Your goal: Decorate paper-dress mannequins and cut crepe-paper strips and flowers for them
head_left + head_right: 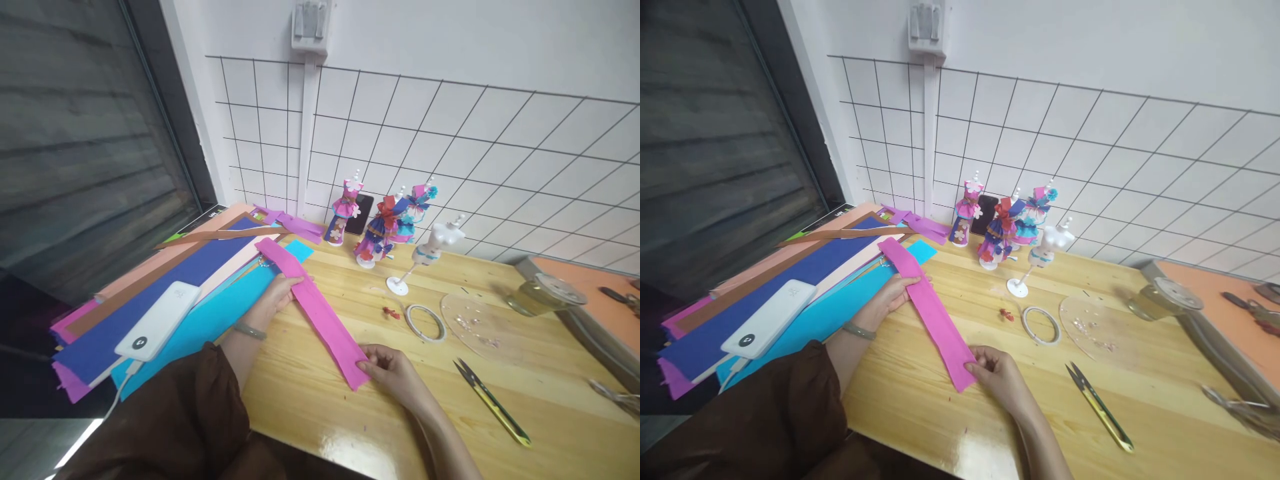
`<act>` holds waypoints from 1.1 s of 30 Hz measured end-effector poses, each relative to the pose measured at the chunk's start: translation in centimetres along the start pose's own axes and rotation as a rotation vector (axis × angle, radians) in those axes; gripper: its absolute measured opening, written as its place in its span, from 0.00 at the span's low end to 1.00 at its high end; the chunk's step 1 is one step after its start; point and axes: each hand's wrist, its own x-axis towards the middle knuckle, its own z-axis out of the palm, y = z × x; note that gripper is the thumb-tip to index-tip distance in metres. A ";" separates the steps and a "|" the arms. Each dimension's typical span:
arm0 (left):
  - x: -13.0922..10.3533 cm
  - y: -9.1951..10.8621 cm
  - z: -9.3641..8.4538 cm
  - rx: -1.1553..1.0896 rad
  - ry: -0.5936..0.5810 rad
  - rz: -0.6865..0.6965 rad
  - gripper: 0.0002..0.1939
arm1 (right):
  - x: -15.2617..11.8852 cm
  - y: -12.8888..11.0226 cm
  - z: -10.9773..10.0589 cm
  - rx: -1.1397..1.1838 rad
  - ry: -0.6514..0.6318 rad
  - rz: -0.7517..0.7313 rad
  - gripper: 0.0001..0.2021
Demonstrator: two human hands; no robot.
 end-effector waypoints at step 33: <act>0.7 -0.4 -0.2 -0.095 0.032 -0.064 0.11 | 1.3 -4.6 0.0 -0.272 0.084 -0.034 0.22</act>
